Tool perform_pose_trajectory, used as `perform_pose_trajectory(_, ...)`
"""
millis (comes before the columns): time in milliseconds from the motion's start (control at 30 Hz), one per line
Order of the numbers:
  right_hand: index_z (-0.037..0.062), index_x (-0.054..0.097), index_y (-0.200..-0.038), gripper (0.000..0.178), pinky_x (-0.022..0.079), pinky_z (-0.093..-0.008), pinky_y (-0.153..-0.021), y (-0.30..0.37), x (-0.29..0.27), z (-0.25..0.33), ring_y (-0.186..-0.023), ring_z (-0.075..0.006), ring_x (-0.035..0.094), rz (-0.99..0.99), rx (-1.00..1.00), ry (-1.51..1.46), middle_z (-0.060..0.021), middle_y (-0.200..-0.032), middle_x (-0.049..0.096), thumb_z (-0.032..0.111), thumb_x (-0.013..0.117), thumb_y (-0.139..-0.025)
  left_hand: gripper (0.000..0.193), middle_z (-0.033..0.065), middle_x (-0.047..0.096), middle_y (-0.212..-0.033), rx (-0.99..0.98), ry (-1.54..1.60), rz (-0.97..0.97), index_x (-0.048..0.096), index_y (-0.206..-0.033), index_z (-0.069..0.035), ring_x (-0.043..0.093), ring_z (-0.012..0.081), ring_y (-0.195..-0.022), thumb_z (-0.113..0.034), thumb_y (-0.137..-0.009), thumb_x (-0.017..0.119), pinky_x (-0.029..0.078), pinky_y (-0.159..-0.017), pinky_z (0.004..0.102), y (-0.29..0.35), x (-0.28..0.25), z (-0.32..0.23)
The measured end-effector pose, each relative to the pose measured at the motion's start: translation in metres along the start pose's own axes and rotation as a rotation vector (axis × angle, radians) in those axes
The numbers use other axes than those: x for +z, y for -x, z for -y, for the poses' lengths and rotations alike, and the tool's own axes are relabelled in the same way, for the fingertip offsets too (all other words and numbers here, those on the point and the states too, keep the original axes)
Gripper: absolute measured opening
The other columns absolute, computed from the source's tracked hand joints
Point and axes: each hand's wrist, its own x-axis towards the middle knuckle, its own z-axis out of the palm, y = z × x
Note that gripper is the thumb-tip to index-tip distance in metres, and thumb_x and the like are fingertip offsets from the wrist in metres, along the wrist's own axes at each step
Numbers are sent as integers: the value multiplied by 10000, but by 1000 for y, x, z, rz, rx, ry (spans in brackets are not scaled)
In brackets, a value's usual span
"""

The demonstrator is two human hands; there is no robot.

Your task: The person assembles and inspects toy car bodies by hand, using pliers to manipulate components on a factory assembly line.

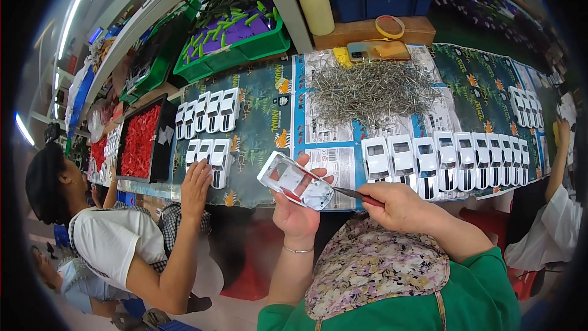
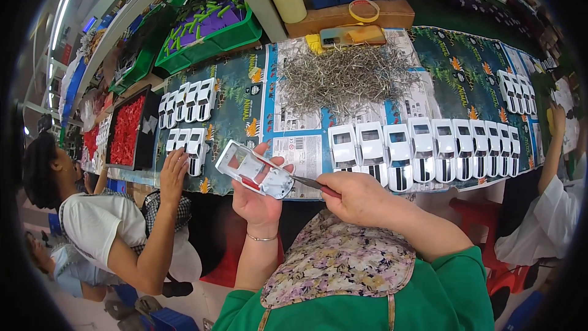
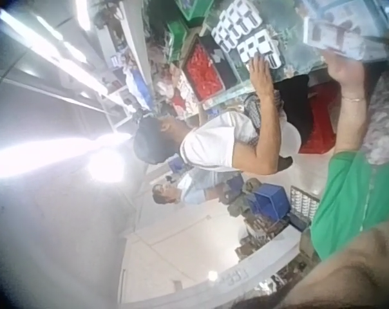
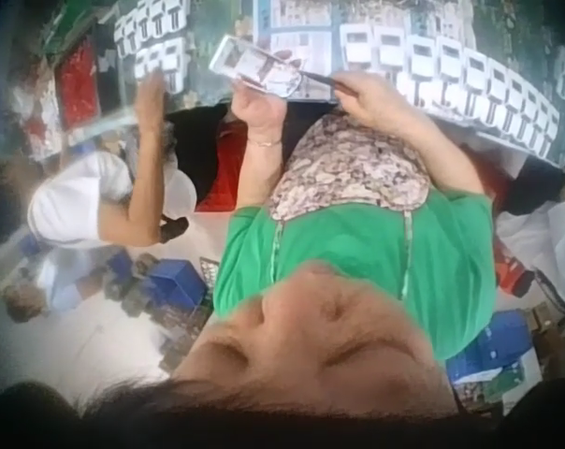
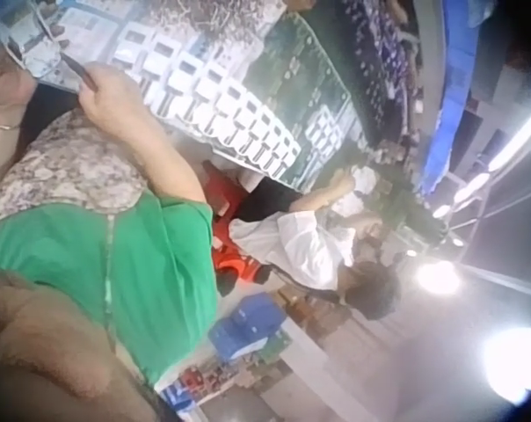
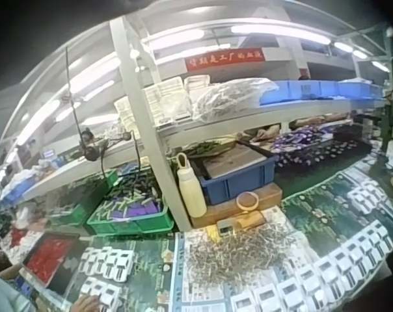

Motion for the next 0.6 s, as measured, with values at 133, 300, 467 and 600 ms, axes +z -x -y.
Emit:
perform_pose_trajectory(133,30,599,-1040,220,497,-448,-716,1,0,1,-815,-380,613,22,3,-5,-189,-864,626,143,566,-853,667,229,397,-1389,-9,-17,-20,239,-1452,-250,563,395,-1096,-514,-904,512,471,-884,616,0,3,-1)
perform_pose_trajectory(300,28,599,-1038,221,498,-446,-711,-1,0,0,-811,-382,612,20,1,-3,-187,-864,626,140,569,-850,674,231,419,-1371,-16,-8,-36,229,-1453,-251,569,396,-1084,-518,-902,512,473,-877,620,0,6,-1)
perform_pose_trajectory(467,26,599,-1031,214,499,-447,-710,-2,-1,1,-817,-382,613,3,-7,2,-189,-870,627,133,567,-849,661,224,439,-1352,-7,-21,-31,245,-1447,-238,570,404,-1077,-513,-905,506,477,-876,612,-1,7,-2)
perform_pose_trajectory(600,21,599,-1027,213,500,-449,-711,-2,0,0,-821,-383,615,-4,-12,9,-191,-874,629,130,563,-849,653,214,462,-1329,1,-42,-32,264,-1440,-217,570,406,-1064,-524,-909,489,484,-872,605,-2,9,-2)
